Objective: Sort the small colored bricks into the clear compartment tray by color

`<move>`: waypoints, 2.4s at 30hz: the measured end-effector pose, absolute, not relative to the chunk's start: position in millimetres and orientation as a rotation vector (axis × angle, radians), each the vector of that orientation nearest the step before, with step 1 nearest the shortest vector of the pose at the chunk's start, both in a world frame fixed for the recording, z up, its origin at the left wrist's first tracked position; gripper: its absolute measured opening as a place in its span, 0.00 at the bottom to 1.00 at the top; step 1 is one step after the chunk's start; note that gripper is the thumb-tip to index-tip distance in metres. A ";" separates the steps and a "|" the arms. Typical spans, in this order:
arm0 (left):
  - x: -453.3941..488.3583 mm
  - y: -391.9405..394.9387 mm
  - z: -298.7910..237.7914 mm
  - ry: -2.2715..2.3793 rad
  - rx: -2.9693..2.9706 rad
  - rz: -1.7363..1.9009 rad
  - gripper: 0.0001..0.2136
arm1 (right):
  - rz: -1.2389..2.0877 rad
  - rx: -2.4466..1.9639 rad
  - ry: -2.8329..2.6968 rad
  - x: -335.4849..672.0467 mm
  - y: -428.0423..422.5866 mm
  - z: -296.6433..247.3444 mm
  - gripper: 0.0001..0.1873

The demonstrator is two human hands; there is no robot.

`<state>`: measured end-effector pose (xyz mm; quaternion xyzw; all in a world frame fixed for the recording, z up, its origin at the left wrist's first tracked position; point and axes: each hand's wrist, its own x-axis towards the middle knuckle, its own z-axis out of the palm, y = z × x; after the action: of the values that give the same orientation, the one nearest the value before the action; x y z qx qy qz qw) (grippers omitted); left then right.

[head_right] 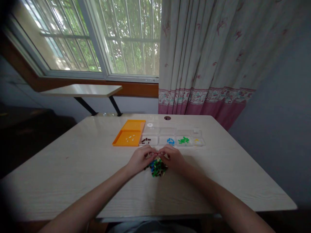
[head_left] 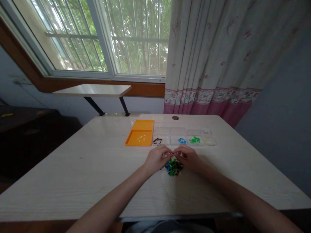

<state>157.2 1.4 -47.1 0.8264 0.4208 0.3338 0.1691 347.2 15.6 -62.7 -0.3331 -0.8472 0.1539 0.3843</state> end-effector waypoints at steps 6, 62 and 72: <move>157.5 1.3 -46.5 1.180 2.348 0.949 0.07 | 0.349 -0.893 -2.152 346.6 15.1 -62.4 0.05; 119.4 36.1 -51.6 1.780 2.262 1.188 0.09 | 0.890 -1.052 -2.648 396.1 36.7 -42.3 0.07; 129.6 25.2 -51.2 1.561 2.300 1.114 0.08 | 0.781 -1.077 -2.408 384.3 34.3 -45.1 0.08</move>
<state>129.6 25.2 -51.2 0.7659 0.5199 0.3712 0.0735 384.3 34.3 -45.1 -0.3841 -0.8587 0.2784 0.1938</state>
